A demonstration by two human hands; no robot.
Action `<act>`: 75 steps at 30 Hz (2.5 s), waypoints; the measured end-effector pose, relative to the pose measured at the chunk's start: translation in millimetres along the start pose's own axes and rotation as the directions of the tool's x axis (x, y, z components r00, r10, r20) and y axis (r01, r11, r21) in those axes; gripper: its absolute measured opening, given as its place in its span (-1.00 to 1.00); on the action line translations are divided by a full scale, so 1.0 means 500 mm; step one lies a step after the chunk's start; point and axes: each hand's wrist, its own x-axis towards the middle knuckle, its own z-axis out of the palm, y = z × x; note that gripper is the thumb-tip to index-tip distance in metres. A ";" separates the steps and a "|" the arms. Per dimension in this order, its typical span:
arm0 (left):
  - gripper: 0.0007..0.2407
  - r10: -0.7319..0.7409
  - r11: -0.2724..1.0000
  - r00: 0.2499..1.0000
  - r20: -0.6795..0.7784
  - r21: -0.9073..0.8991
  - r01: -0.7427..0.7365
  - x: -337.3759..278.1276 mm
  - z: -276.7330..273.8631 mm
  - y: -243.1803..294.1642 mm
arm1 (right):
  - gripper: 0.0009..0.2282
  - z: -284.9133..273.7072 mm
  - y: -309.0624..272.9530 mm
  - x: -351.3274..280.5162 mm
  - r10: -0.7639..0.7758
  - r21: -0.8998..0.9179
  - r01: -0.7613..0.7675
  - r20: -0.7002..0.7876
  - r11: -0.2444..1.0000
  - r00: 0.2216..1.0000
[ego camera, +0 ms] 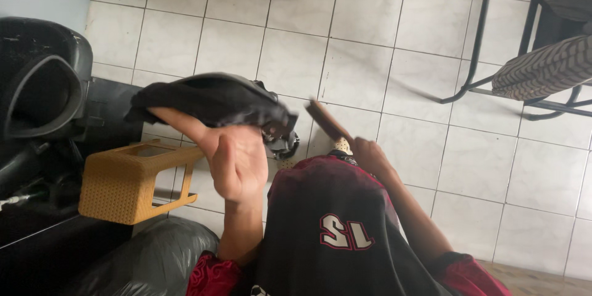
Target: The person cleans a black tool bag using a wooden brush by hand, brushing the various surfaces and corners of the bag while holding it in the other hand.
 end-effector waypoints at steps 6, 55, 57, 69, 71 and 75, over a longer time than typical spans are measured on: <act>-0.20 -0.070 0.931 0.969 -0.235 0.334 0.148 -0.008 0.021 -0.007 | -0.64 -0.227 -0.245 -0.182 -0.463 0.588 0.530 -0.277 0.611 0.842; -0.37 -0.559 0.788 0.812 0.167 0.410 0.459 -0.026 -0.061 0.053 | -0.81 -0.095 -0.109 -0.126 -0.404 0.491 0.477 -0.254 0.729 0.879; -0.38 -0.517 0.802 0.840 0.163 0.434 0.410 -0.026 -0.075 0.071 | -0.85 -0.002 -0.014 -0.034 -0.415 0.205 0.454 -0.207 0.867 0.886; -0.39 -0.716 0.665 0.618 0.323 0.586 0.464 -0.031 -0.076 0.058 | -0.59 -0.084 0.016 -0.049 -0.071 0.618 0.013 0.070 0.786 0.995; -0.39 -0.748 0.648 0.566 0.345 0.562 0.514 -0.027 -0.068 0.062 | -0.61 -0.135 -0.020 -0.081 -0.276 0.781 0.146 0.036 0.607 0.960; -0.38 -0.743 0.665 0.503 0.442 0.570 0.482 -0.017 -0.061 0.064 | -0.54 -0.133 0.000 -0.099 -0.557 0.703 0.460 -0.109 0.542 0.824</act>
